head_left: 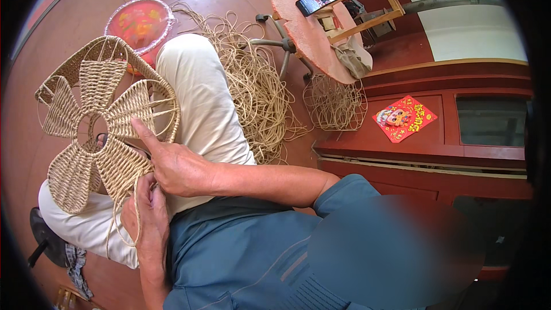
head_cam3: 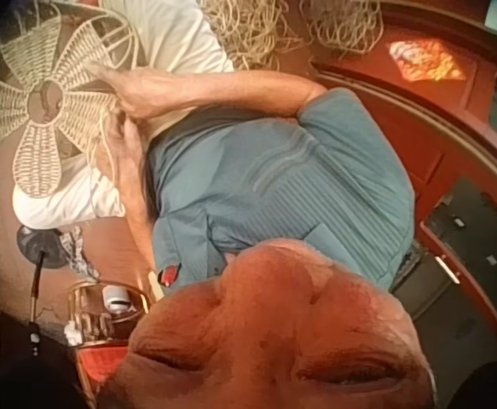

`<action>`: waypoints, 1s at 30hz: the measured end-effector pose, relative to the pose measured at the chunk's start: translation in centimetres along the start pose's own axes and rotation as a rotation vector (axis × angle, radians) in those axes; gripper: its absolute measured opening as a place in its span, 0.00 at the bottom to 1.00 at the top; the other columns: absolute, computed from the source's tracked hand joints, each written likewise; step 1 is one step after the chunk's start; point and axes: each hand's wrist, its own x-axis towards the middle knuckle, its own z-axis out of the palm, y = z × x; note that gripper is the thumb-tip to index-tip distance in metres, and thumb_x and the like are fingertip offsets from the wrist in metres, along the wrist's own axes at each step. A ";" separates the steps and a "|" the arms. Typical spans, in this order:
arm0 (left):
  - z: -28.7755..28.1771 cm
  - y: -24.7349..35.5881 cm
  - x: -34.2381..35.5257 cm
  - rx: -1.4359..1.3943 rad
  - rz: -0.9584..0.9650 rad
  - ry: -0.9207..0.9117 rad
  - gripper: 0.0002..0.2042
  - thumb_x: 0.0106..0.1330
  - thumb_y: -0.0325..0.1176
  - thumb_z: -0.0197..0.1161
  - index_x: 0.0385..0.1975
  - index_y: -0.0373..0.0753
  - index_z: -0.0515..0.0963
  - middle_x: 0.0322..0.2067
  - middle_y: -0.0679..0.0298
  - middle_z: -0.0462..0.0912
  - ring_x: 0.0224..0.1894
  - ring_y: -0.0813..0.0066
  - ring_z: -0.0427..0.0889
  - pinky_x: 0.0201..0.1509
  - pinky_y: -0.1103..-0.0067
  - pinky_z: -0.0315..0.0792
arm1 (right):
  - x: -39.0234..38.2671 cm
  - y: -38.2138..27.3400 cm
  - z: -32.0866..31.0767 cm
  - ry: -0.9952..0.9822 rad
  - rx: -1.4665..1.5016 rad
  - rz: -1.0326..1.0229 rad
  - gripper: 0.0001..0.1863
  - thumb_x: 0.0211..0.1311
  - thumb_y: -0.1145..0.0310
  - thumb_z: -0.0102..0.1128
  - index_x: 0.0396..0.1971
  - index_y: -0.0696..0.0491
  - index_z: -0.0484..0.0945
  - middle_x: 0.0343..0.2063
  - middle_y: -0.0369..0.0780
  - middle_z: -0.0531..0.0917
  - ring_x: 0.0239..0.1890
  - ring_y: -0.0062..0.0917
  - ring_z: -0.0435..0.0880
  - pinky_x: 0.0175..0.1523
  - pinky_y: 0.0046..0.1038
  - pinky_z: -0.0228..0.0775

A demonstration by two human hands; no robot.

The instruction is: Weaving a floral-shaped decorative item using dried plant fibers.

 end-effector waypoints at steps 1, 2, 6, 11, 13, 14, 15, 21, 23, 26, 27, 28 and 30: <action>-0.1 0.0 -0.1 0.032 0.018 0.014 0.12 0.73 0.34 0.64 0.52 0.41 0.86 0.34 0.51 0.90 0.35 0.45 0.88 0.44 0.55 0.77 | 0.0 0.0 0.3 0.014 -0.026 -0.022 0.57 0.67 0.78 0.60 0.86 0.56 0.31 0.44 0.68 0.85 0.46 0.66 0.87 0.54 0.59 0.79; 0.0 0.0 0.0 0.028 0.022 0.013 0.12 0.73 0.34 0.64 0.52 0.41 0.86 0.34 0.51 0.90 0.35 0.45 0.88 0.44 0.55 0.77 | 0.0 -0.2 0.2 0.017 -0.030 -0.020 0.57 0.67 0.78 0.60 0.86 0.56 0.31 0.44 0.68 0.85 0.46 0.66 0.87 0.54 0.59 0.79; 0.4 -0.4 -0.1 0.095 0.042 0.064 0.13 0.72 0.32 0.65 0.54 0.40 0.85 0.36 0.52 0.91 0.39 0.48 0.90 0.45 0.60 0.78 | -0.2 -0.7 0.2 0.041 -0.072 0.048 0.57 0.64 0.79 0.60 0.86 0.57 0.33 0.45 0.67 0.85 0.48 0.63 0.88 0.54 0.57 0.80; -0.2 0.8 0.4 0.088 -0.010 0.016 0.12 0.71 0.33 0.67 0.51 0.39 0.86 0.32 0.53 0.88 0.35 0.51 0.89 0.42 0.61 0.78 | -1.5 0.0 0.6 0.142 0.115 0.040 0.53 0.65 0.80 0.58 0.87 0.56 0.40 0.40 0.57 0.85 0.41 0.52 0.88 0.50 0.49 0.83; -0.1 0.8 0.5 0.100 0.005 0.039 0.11 0.70 0.34 0.70 0.49 0.40 0.87 0.29 0.53 0.87 0.32 0.51 0.87 0.40 0.60 0.76 | -1.7 0.5 1.3 0.238 0.083 -0.067 0.51 0.67 0.81 0.56 0.87 0.54 0.43 0.36 0.49 0.81 0.36 0.44 0.86 0.46 0.44 0.82; -0.2 0.9 0.5 0.096 0.005 0.036 0.11 0.70 0.34 0.70 0.49 0.40 0.87 0.29 0.53 0.87 0.32 0.51 0.87 0.40 0.60 0.76 | -1.8 0.5 1.6 0.237 0.081 -0.062 0.51 0.67 0.81 0.56 0.87 0.54 0.43 0.36 0.49 0.81 0.36 0.44 0.86 0.46 0.44 0.82; -0.3 1.1 0.5 0.089 -0.015 0.024 0.11 0.70 0.34 0.70 0.49 0.40 0.87 0.28 0.53 0.86 0.32 0.51 0.87 0.40 0.59 0.76 | -1.7 0.4 1.8 0.289 0.051 -0.117 0.50 0.67 0.82 0.56 0.87 0.53 0.44 0.36 0.48 0.80 0.35 0.44 0.85 0.46 0.43 0.81; -0.9 1.1 0.2 0.092 -0.008 0.003 0.11 0.70 0.34 0.70 0.48 0.41 0.87 0.29 0.53 0.87 0.32 0.49 0.87 0.41 0.58 0.76 | -2.3 -0.2 2.3 0.335 0.065 -0.126 0.49 0.66 0.83 0.58 0.86 0.55 0.48 0.44 0.51 0.79 0.38 0.43 0.85 0.47 0.42 0.82; -0.8 0.7 -0.3 0.120 -0.034 -0.020 0.11 0.70 0.34 0.70 0.49 0.41 0.87 0.30 0.52 0.88 0.34 0.48 0.87 0.42 0.57 0.77 | -2.4 -0.3 2.7 0.287 0.126 -0.046 0.48 0.65 0.83 0.58 0.85 0.57 0.49 0.47 0.53 0.78 0.39 0.43 0.85 0.49 0.43 0.82; 0.8 -0.4 -0.9 0.137 0.082 0.075 0.12 0.70 0.30 0.68 0.51 0.42 0.85 0.37 0.51 0.90 0.39 0.44 0.88 0.44 0.54 0.78 | -2.0 1.4 3.6 0.374 -0.214 -0.185 0.44 0.65 0.82 0.58 0.82 0.63 0.54 0.57 0.57 0.77 0.51 0.45 0.87 0.56 0.43 0.81; 0.1 -0.3 -0.8 0.156 0.103 0.053 0.11 0.70 0.29 0.68 0.50 0.41 0.84 0.38 0.52 0.90 0.39 0.44 0.88 0.44 0.53 0.78 | -1.6 2.1 4.3 0.389 -0.393 -0.276 0.43 0.65 0.81 0.58 0.80 0.64 0.55 0.61 0.59 0.76 0.56 0.45 0.86 0.58 0.44 0.81; 0.1 0.7 -0.1 0.152 0.145 0.041 0.11 0.70 0.28 0.67 0.50 0.42 0.84 0.37 0.52 0.90 0.39 0.45 0.89 0.43 0.53 0.79 | -1.4 2.5 3.2 0.442 -0.515 -0.298 0.41 0.66 0.78 0.61 0.78 0.60 0.57 0.61 0.60 0.78 0.53 0.48 0.89 0.56 0.47 0.83; -0.4 1.5 -0.1 0.211 0.078 0.042 0.12 0.69 0.29 0.69 0.50 0.41 0.84 0.37 0.53 0.90 0.39 0.46 0.89 0.43 0.55 0.80 | -1.2 -1.6 0.2 0.307 -0.084 0.059 0.33 0.67 0.79 0.58 0.71 0.53 0.62 0.37 0.50 0.85 0.33 0.46 0.90 0.42 0.46 0.82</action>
